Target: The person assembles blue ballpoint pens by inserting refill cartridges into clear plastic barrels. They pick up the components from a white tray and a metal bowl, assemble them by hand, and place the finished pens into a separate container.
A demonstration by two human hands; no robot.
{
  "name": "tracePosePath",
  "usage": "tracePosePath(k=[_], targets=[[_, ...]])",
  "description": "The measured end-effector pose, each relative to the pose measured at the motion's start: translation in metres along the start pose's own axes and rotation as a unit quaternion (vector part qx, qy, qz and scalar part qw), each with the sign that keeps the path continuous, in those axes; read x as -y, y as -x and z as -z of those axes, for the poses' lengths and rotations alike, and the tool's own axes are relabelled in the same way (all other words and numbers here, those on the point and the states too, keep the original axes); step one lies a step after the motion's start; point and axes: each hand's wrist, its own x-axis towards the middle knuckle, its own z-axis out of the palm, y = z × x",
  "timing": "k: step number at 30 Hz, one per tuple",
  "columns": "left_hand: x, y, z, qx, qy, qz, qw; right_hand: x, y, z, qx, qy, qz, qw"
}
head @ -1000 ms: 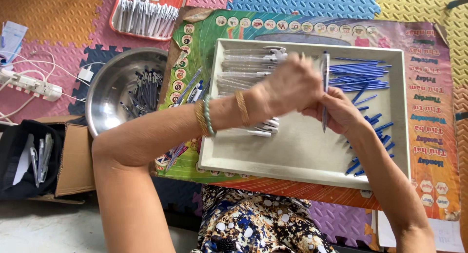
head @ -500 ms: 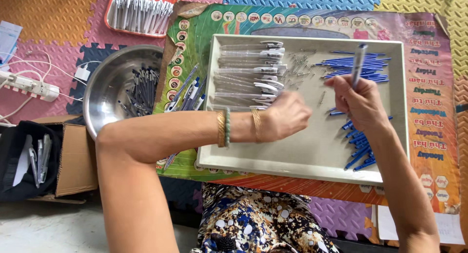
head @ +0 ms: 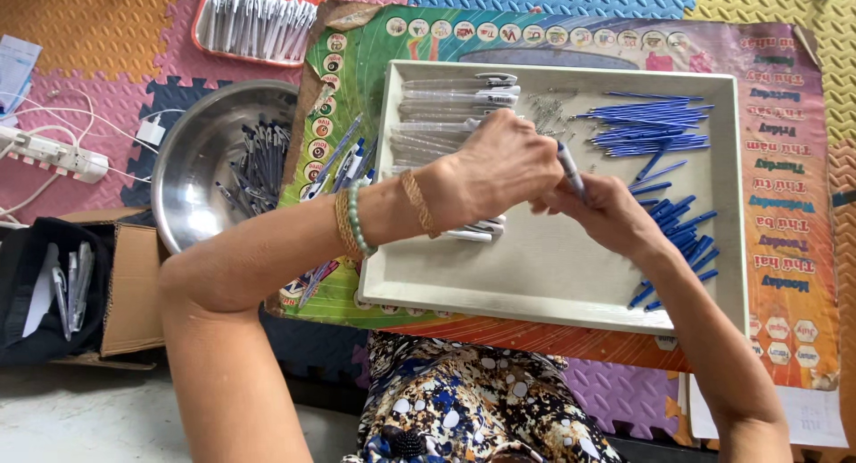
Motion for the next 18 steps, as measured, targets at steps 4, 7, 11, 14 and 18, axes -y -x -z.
tracePosePath(k=[4, 7, 11, 14, 18], targets=[[0.023, 0.013, 0.048, -0.42, -0.022, 0.047, 0.906, 0.011, -0.002, -0.004, -0.047, -0.072, 0.003, 0.996], [0.038, 0.042, -0.006, -0.384, 0.322, 0.142, 0.853, -0.003, 0.001, -0.002, -0.06, -0.153, 0.006, 0.986], [0.008, 0.05, 0.009, -0.223, 0.645, 0.174, 0.71, 0.018, -0.003, -0.015, -0.037, -0.152, 0.017, 0.988], [-0.001, 0.048, -0.018, -0.264, 0.546, 0.159, 0.779, 0.017, -0.003, -0.006, -0.015, -0.123, 0.016, 0.992], [-0.022, 0.044, -0.058, -0.107, 0.442, 0.128, 0.881, 0.013, 0.002, 0.01, -0.091, -0.114, 0.013, 0.989]])
